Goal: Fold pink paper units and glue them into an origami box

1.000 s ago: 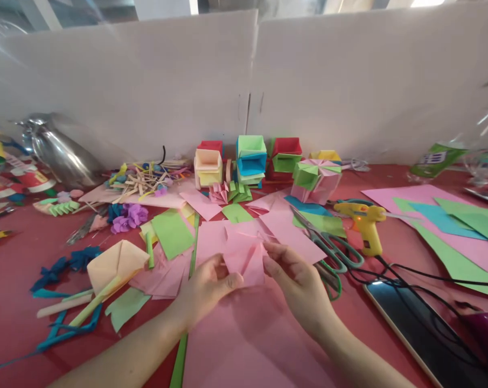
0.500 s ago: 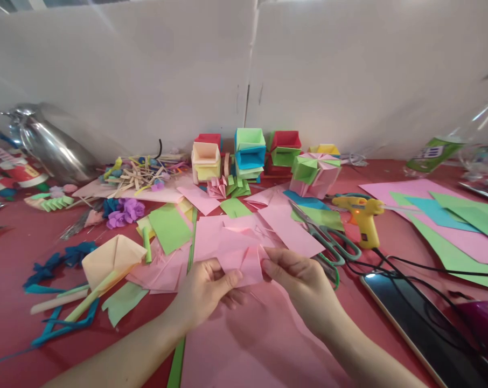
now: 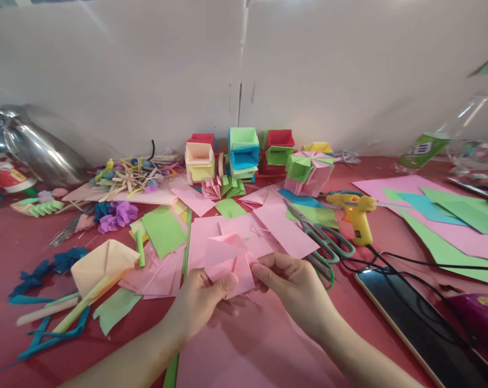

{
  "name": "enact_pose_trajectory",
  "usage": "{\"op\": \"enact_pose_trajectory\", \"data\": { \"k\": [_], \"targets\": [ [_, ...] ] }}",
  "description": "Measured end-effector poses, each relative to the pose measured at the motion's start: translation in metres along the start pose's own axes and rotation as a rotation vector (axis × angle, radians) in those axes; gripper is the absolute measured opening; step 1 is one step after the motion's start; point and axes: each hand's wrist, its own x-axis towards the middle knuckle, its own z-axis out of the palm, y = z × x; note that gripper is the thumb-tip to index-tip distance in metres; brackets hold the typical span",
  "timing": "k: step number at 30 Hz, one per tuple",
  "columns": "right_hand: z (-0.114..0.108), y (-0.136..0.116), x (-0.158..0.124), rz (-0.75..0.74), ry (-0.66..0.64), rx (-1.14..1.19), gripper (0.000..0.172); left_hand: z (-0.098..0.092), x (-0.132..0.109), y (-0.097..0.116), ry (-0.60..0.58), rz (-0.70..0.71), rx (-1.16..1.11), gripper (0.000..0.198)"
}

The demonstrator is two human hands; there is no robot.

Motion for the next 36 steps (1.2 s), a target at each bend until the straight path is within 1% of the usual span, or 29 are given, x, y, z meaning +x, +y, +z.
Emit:
{"op": "enact_pose_trajectory", "data": {
  "k": [3, 10, 14, 17, 20, 23, 25, 26, 28, 31, 33, 36],
  "targets": [
    [0.002, -0.002, -0.002, 0.023, -0.021, 0.021, 0.023, 0.0, 0.001, -0.002, -0.024, 0.032, -0.016, 0.04],
    [0.004, -0.002, -0.003, 0.012, -0.023, 0.077, 0.023, 0.0, 0.0, -0.001, 0.026, 0.05, 0.004, 0.039],
    [0.003, -0.001, -0.001, -0.006, -0.015, 0.076, 0.024, 0.0, -0.001, -0.003, 0.006, 0.042, -0.03, 0.047],
    [0.002, 0.0, -0.002, -0.04, -0.015, 0.059, 0.019, -0.001, -0.001, -0.004, -0.027, 0.055, -0.037, 0.053],
    [0.001, 0.0, -0.004, -0.136, 0.044, -0.049, 0.017, -0.003, -0.001, -0.001, -0.038, 0.097, 0.043, 0.049],
    [0.0, 0.0, -0.007, -0.283, 0.132, -0.242, 0.017, -0.007, -0.001, 0.001, 0.049, 0.144, 0.116, 0.033],
    [-0.001, 0.0, -0.009, -0.357, 0.148, -0.344, 0.019, -0.008, 0.0, 0.001, 0.104, 0.134, 0.11, 0.028],
    [-0.002, 0.0, -0.01, -0.388, 0.135, -0.385, 0.02, -0.008, 0.001, 0.001, 0.112, 0.125, 0.093, 0.027],
    [-0.004, 0.0, -0.011, -0.465, 0.083, -0.449, 0.023, -0.008, 0.001, 0.0, 0.091, 0.118, 0.062, 0.026],
    [-0.005, -0.001, -0.011, -0.58, -0.004, -0.475, 0.028, -0.004, 0.0, 0.003, 0.081, 0.117, 0.057, 0.024],
    [-0.005, -0.002, -0.011, -0.598, -0.021, -0.458, 0.029, -0.001, -0.002, 0.007, 0.095, 0.113, 0.083, 0.02],
    [-0.005, -0.005, -0.011, -0.581, -0.029, -0.436, 0.025, 0.002, -0.003, 0.011, 0.131, 0.106, 0.124, 0.014]
  ]
}}
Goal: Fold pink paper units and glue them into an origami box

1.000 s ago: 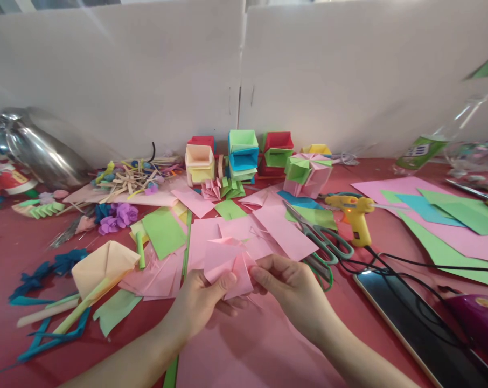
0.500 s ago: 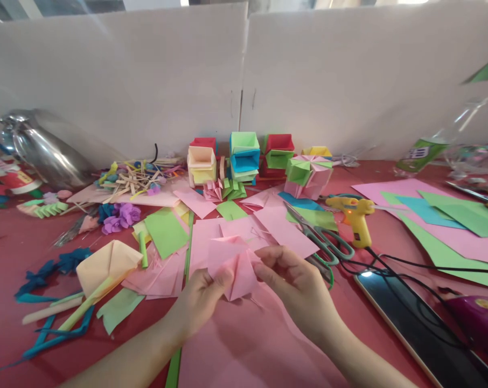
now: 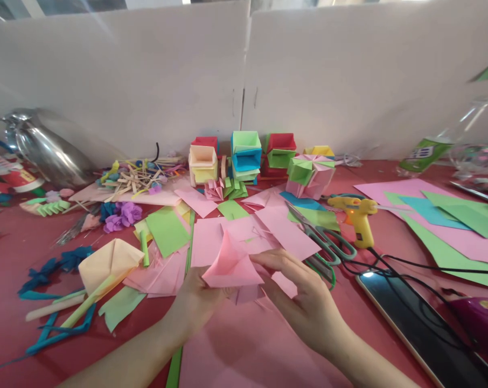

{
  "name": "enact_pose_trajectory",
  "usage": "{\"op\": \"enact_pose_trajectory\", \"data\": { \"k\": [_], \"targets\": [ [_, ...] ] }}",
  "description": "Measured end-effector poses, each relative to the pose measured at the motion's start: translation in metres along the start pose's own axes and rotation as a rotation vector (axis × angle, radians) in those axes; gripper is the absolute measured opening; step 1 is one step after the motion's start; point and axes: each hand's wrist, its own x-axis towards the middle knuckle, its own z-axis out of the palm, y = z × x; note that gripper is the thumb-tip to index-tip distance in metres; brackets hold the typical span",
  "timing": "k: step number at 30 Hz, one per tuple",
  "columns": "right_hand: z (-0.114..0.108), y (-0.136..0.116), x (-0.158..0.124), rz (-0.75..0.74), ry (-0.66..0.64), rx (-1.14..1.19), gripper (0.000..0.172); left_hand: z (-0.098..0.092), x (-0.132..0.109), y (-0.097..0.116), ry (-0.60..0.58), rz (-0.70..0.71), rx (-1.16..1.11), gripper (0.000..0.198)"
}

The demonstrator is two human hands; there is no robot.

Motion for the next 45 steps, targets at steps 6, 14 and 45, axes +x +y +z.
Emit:
{"op": "enact_pose_trajectory", "data": {
  "k": [6, 14, 45],
  "targets": [
    [0.0, -0.001, 0.0, 0.098, -0.01, 0.065, 0.019, -0.003, 0.0, -0.006, 0.003, 0.038, 0.07, 0.012],
    [-0.002, -0.002, 0.003, 0.171, -0.052, 0.171, 0.001, -0.003, -0.002, -0.002, 0.027, -0.001, 0.121, 0.014],
    [0.009, 0.0, 0.007, 0.587, 0.107, 0.512, 0.024, 0.006, -0.006, -0.012, 0.055, -0.006, -0.15, 0.021]
  ]
}}
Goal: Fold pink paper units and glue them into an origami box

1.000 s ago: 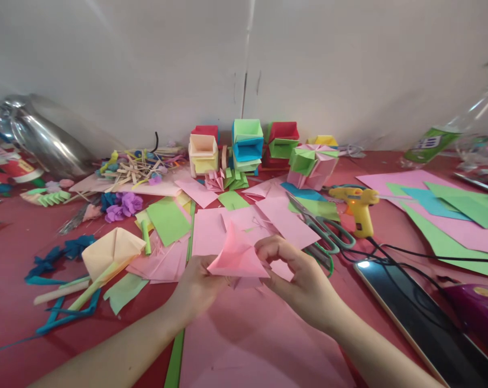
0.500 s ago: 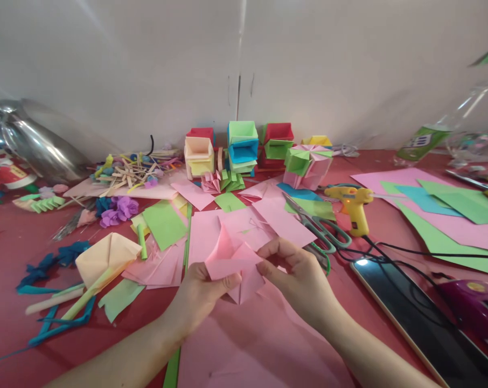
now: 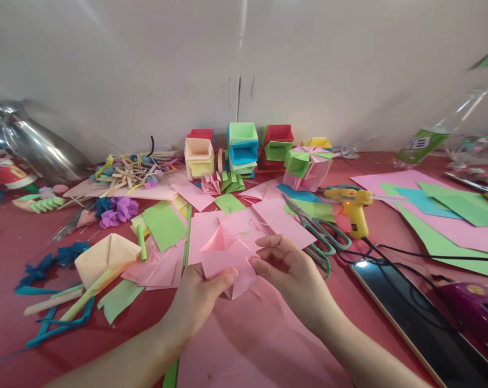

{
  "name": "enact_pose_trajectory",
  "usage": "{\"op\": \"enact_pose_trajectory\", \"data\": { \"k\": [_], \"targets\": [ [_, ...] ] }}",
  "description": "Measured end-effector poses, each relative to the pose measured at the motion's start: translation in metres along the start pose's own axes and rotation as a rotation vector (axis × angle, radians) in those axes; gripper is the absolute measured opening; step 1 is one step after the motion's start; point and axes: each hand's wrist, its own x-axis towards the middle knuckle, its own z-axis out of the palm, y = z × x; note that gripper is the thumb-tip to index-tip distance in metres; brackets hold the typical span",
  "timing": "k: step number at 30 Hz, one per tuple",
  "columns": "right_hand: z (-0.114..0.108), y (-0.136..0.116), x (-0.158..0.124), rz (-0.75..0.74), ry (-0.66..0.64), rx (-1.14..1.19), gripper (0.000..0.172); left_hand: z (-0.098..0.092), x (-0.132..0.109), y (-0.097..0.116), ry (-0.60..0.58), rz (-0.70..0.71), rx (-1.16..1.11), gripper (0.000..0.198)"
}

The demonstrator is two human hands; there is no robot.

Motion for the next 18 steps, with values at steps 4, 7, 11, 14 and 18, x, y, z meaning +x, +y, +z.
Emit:
{"op": "enact_pose_trajectory", "data": {
  "k": [4, 7, 11, 14, 18],
  "targets": [
    [0.0003, -0.0013, -0.001, 0.051, -0.01, 0.039, 0.025, 0.0, 0.0002, 0.0007, 0.06, -0.006, 0.082, 0.017],
    [-0.0007, -0.0025, -0.0031, 0.029, 0.015, 0.02, 0.021, 0.0015, 0.0007, 0.0018, 0.082, -0.003, 0.079, 0.016],
    [-0.0017, -0.0026, -0.0035, -0.03, 0.055, 0.023, 0.017, 0.0027, 0.0, 0.0033, -0.07, -0.078, 0.037, 0.025],
    [-0.0017, -0.0012, -0.0016, -0.05, 0.067, 0.055, 0.021, 0.0023, -0.0008, 0.0031, -0.11, -0.131, 0.055, 0.026],
    [-0.0019, 0.0028, 0.0018, -0.008, 0.007, 0.067, 0.024, 0.0011, -0.0001, 0.002, -0.06, -0.11, 0.083, 0.027]
  ]
}}
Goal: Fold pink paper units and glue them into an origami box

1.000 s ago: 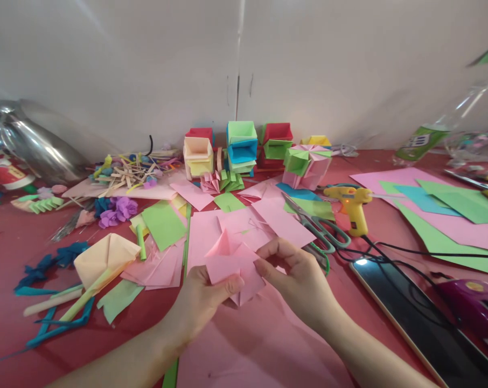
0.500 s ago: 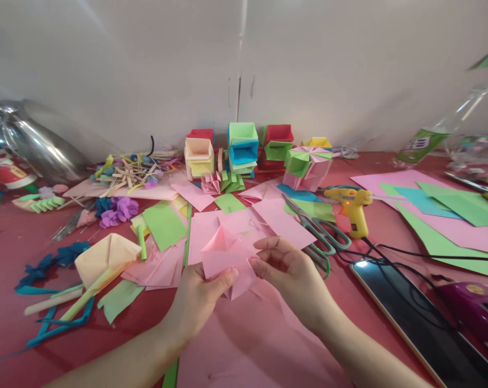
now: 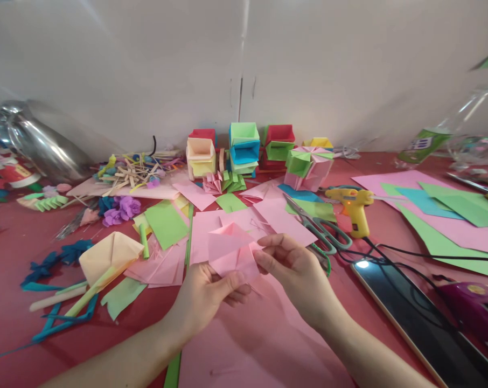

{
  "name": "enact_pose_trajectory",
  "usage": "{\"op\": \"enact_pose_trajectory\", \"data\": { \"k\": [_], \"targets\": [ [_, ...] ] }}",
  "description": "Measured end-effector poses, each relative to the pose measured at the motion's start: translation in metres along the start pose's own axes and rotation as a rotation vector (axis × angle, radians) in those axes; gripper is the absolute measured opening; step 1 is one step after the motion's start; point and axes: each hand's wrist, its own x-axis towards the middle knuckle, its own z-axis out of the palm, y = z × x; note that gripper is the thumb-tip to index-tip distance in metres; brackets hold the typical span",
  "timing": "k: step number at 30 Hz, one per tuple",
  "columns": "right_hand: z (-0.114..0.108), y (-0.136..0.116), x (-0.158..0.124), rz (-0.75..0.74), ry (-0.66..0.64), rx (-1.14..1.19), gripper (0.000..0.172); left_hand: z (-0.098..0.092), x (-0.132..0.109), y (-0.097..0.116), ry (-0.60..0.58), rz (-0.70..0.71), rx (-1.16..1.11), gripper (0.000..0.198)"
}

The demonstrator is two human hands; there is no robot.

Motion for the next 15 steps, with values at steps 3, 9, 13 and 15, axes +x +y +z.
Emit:
{"op": "enact_pose_trajectory", "data": {
  "k": [3, 9, 13, 15],
  "targets": [
    [-0.0009, 0.0019, 0.0011, 0.036, -0.078, 0.008, 0.025, -0.0004, 0.0012, 0.0011, 0.003, 0.006, 0.016, 0.028],
    [-0.0042, -0.0036, 0.0, 0.008, -0.097, -0.007, 0.022, -0.0017, 0.0028, 0.0049, -0.064, -0.002, 0.001, 0.028],
    [-0.004, -0.0033, 0.0004, 0.013, -0.081, -0.011, 0.029, -0.0009, 0.0036, 0.0019, -0.054, -0.011, -0.037, 0.029],
    [-0.0017, -0.0003, 0.0001, 0.024, -0.127, -0.012, 0.032, 0.0005, 0.0032, 0.0002, -0.063, -0.017, -0.054, 0.03]
  ]
}}
